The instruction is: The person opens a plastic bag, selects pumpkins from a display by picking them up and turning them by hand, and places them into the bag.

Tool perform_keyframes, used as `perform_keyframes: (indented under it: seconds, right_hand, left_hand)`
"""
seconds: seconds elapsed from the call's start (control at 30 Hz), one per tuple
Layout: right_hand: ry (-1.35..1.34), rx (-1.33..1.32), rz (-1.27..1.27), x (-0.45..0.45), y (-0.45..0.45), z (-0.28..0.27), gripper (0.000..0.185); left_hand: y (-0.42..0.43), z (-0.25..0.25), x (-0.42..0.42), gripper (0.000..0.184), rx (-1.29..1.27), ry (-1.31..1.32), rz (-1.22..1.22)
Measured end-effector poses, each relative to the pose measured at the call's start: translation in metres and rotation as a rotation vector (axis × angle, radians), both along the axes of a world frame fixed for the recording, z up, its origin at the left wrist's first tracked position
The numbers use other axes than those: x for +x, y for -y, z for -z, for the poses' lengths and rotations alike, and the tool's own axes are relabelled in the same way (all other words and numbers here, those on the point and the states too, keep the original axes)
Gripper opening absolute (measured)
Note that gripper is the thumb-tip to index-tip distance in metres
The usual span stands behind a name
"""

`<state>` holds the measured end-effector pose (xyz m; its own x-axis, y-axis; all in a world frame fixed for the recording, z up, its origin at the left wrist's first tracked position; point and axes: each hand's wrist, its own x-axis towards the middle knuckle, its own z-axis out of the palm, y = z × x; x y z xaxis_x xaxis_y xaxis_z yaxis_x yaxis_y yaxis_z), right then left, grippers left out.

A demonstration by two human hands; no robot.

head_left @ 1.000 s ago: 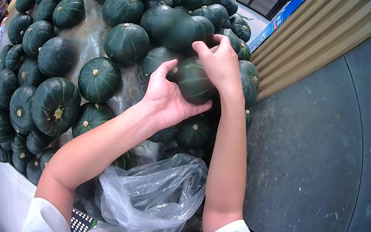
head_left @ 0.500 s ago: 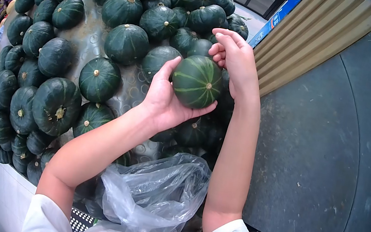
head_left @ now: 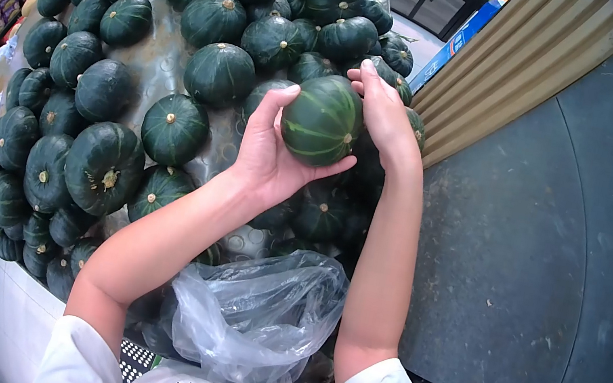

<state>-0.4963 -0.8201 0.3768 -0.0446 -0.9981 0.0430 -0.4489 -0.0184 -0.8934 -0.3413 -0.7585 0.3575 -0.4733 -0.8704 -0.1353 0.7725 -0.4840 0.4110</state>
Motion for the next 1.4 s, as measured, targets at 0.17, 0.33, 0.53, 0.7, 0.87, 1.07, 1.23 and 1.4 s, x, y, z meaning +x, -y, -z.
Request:
perform_keyframes:
  seconds: [0.17,0.33,0.53,0.7,0.87,1.07,1.23,1.4]
  right_hand:
    - [0.139,-0.173,-0.017,0.015,-0.037,-0.039,0.068]
    - [0.157,-0.212,-0.146,0.016,-0.079,-0.075,0.065]
    - [0.128,-0.092,-0.296,0.021,-0.117,-0.088,0.063]
    - [0.204,-0.041,-0.43,0.019,-0.126,-0.072,0.061]
    - [0.443,-0.034,-0.457,0.021,-0.154,-0.055,0.058]
    - [0.285,-0.438,-0.278,0.05,-0.203,-0.035,0.066]
    - [0.747,-0.155,-0.175,0.045,-0.201,-0.02,0.045]
    - [0.944,-0.094,-0.143,0.059,-0.214,0.004,0.062]
  left_hand:
    - [-0.009,-0.022,0.003,0.054,-0.041,0.01,-0.031]
    - [-0.034,-0.041,0.013,0.054,0.036,-0.053,0.058]
    - [-0.08,-0.045,0.033,0.06,0.077,-0.079,0.201]
    - [-0.105,-0.053,0.042,0.058,0.033,0.027,0.127]
    - [-0.118,-0.048,0.045,0.056,-0.029,0.089,0.03]
    - [-0.142,-0.067,0.046,0.045,-0.114,0.236,0.034]
    - [-0.149,-0.069,0.056,0.054,-0.148,0.351,0.09]
    - [-0.143,-0.042,0.055,0.049,-0.14,0.308,0.082]
